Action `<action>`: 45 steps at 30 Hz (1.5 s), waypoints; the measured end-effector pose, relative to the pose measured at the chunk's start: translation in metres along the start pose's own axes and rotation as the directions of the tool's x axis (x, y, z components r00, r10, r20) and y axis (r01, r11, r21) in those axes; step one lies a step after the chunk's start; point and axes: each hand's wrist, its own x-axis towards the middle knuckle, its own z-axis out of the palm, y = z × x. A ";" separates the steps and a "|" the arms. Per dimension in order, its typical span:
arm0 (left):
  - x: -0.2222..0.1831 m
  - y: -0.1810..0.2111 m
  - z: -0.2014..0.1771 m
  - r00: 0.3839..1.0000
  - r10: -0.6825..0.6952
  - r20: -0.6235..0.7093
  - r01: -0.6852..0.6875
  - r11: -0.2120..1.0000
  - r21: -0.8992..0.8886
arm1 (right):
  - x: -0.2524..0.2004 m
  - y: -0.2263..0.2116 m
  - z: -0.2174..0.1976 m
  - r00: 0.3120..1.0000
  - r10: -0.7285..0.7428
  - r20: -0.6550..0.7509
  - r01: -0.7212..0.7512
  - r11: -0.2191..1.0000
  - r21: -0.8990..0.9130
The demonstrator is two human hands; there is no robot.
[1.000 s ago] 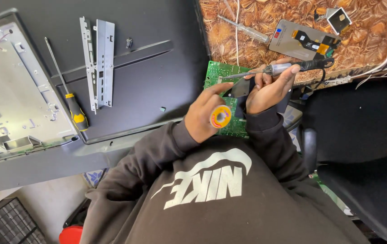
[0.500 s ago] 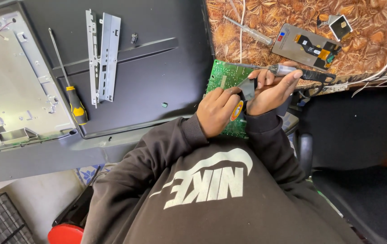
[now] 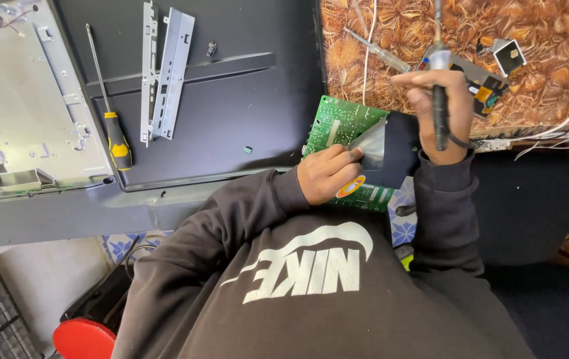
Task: Soldering components on a television circuit board using a soldering iron and solder wire
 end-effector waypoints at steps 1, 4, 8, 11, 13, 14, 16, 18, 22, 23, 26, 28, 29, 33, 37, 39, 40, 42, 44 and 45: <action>-0.002 0.000 0.002 1.000 0.019 -0.025 -0.019 1.000 0.001 | 0.004 -0.001 -0.004 0.982 -0.008 0.189 0.027 0.995 -0.097; 0.003 0.004 -0.005 0.992 0.097 -0.081 -0.101 0.994 -0.038 | 0.000 0.018 -0.003 0.922 0.087 0.378 0.027 0.958 -0.286; 0.008 0.009 -0.014 0.988 0.088 -0.127 -0.096 0.994 -0.054 | 0.014 -0.002 -0.004 0.866 0.176 0.467 -0.118 0.981 -0.151; 0.006 0.010 -0.014 0.979 0.143 -0.147 -0.160 0.982 -0.104 | 0.023 -0.017 -0.008 0.813 0.253 0.525 -0.248 0.965 -0.082; 0.006 0.011 -0.013 0.961 0.206 -0.183 -0.232 0.964 -0.131 | 0.028 -0.027 -0.012 0.740 0.303 0.601 -0.308 0.946 -0.098; 0.005 0.013 -0.013 0.959 0.210 -0.188 -0.235 0.964 -0.127 | 0.028 -0.036 -0.012 0.740 0.299 0.602 -0.301 0.948 -0.101; 0.004 0.014 -0.014 0.947 0.240 -0.216 -0.277 0.946 -0.166 | 0.029 -0.054 -0.011 0.785 0.274 0.555 -0.274 0.958 -0.085; 0.013 0.022 -0.030 0.949 0.209 -0.235 -0.260 0.942 -0.213 | 0.021 -0.072 -0.010 0.835 0.231 0.499 -0.260 0.966 -0.012; 0.033 0.040 -0.070 0.962 -0.032 -0.272 -0.086 0.907 -0.412 | 0.007 -0.105 0.000 0.934 0.272 0.234 -0.297 0.951 0.080; 0.039 0.046 -0.086 0.960 -0.035 -0.276 -0.083 0.912 -0.402 | 0.005 -0.108 0.010 0.933 0.266 0.244 -0.293 0.953 0.083; 0.057 0.050 -0.134 0.948 -0.221 -0.230 0.117 0.911 -0.396 | 0.003 -0.113 0.047 0.957 0.289 0.016 -0.287 0.939 0.188; 0.065 0.042 -0.166 0.970 -0.227 -0.081 0.195 0.937 -0.291 | 0.004 -0.111 0.078 0.943 0.332 -0.041 -0.268 0.824 0.499; 0.057 0.036 -0.173 0.968 -0.236 -0.079 0.203 0.933 -0.296 | -0.002 -0.107 0.093 0.940 0.341 -0.037 -0.278 0.822 0.498; 0.026 0.020 -0.180 0.946 -0.305 -0.113 0.255 0.911 -0.323 | -0.023 -0.083 0.137 0.910 0.403 -0.092 -0.301 0.798 0.523; -0.013 0.009 -0.158 0.925 -0.281 -0.255 0.198 0.930 -0.308 | -0.038 -0.052 0.157 0.903 0.374 -0.214 -0.262 0.871 0.416; -0.024 0.004 -0.149 0.911 -0.305 -0.279 0.212 0.924 -0.318 | -0.045 -0.039 0.165 0.911 0.345 -0.225 -0.242 0.891 0.385; -0.029 0.000 -0.144 0.898 -0.313 -0.310 0.215 0.925 -0.313 | -0.047 -0.033 0.169 0.925 0.299 -0.233 -0.203 0.911 0.360; -0.028 -0.007 -0.136 0.893 -0.296 -0.339 0.199 0.935 -0.292 | -0.049 -0.010 0.175 0.929 0.266 -0.256 -0.175 0.928 0.328; -0.030 -0.012 -0.128 0.884 -0.287 -0.369 0.192 0.942 -0.274 | -0.051 -0.001 0.177 0.933 0.238 -0.270 -0.156 0.943 0.293; -0.030 -0.016 -0.125 0.892 -0.242 -0.381 0.154 0.957 -0.247 | -0.046 -0.001 0.177 0.939 0.183 -0.292 -0.112 0.963 0.244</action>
